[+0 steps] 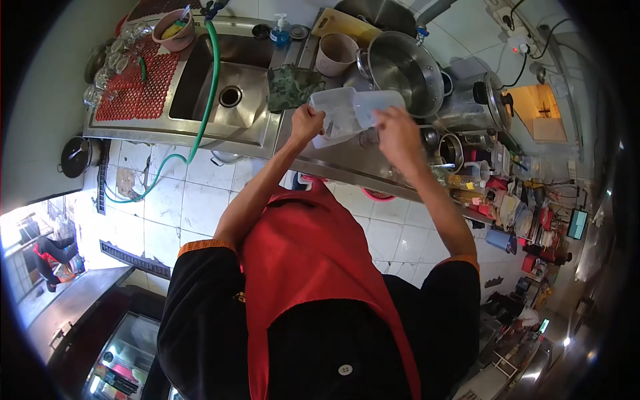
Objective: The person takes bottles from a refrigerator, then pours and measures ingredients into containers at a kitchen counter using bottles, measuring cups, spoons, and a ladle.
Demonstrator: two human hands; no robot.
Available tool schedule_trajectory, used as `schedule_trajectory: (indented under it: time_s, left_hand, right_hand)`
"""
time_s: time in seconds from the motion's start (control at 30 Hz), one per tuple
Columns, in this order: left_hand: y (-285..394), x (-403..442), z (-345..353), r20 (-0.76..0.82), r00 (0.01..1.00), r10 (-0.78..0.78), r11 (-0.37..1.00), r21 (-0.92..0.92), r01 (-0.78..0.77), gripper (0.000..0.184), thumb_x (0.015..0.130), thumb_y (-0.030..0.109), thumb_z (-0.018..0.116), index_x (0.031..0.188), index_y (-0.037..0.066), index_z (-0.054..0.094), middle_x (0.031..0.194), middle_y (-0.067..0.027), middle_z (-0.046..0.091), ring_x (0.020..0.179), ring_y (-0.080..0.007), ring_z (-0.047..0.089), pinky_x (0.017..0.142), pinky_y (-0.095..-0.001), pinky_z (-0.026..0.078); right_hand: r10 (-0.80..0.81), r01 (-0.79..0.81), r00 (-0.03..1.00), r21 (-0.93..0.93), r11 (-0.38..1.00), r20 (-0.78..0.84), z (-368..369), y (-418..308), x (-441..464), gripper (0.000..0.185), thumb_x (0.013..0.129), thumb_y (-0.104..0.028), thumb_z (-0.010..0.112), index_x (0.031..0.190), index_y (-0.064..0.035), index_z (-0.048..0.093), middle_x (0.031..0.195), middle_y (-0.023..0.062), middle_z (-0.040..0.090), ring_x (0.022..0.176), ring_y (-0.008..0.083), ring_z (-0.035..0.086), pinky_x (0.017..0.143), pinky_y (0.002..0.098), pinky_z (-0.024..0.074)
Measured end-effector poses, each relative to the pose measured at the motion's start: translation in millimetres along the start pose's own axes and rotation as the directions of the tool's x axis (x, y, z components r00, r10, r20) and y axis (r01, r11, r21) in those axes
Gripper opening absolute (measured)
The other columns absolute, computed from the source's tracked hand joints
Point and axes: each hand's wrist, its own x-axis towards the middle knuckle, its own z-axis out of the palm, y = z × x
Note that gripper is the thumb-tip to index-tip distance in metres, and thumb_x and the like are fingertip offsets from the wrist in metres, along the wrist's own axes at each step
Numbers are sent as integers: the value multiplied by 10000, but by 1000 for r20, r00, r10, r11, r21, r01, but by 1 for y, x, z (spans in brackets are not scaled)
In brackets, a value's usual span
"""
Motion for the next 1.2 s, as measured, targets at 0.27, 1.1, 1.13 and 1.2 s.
schedule_trajectory:
  time_s: [0.27,1.1,1.13,1.2]
  left_hand:
    - [-14,7,-4,-18,998,53,996,69,-52,212,836,145,649,733,6,528,578,-86,578,506,-202,651,475,-328,505]
    - [-10,11,13,4,1000,20,999,-37,-20,236,826,157,678,743,1,522,582,-77,584,496,-207,663,462,-331,512]
    - [-3,9,13,13,1000,21,1000,4,-21,235,823,157,681,747,-1,524,584,-77,585,500,-208,667,464,-331,514]
    - [7,11,16,18,1000,22,999,42,-23,235,820,158,683,750,-3,527,586,-77,587,505,-210,670,466,-331,515]
  right_hand:
    - [571,-553,818,358,753,62,14,192,31,251,884,-221,740,942,23,728,770,87,714,733,183,683,677,330,533]
    - [245,-453,874,521,724,420,36,260,24,124,962,-120,602,1021,-25,656,839,-34,587,790,105,508,751,263,436]
    - [253,-428,897,574,698,361,33,266,15,125,971,-121,594,1035,-30,649,852,-40,576,804,98,508,766,258,431]
    - [260,-395,918,624,674,300,26,263,6,126,979,-123,587,1049,-34,642,864,-46,565,818,92,508,780,252,425]
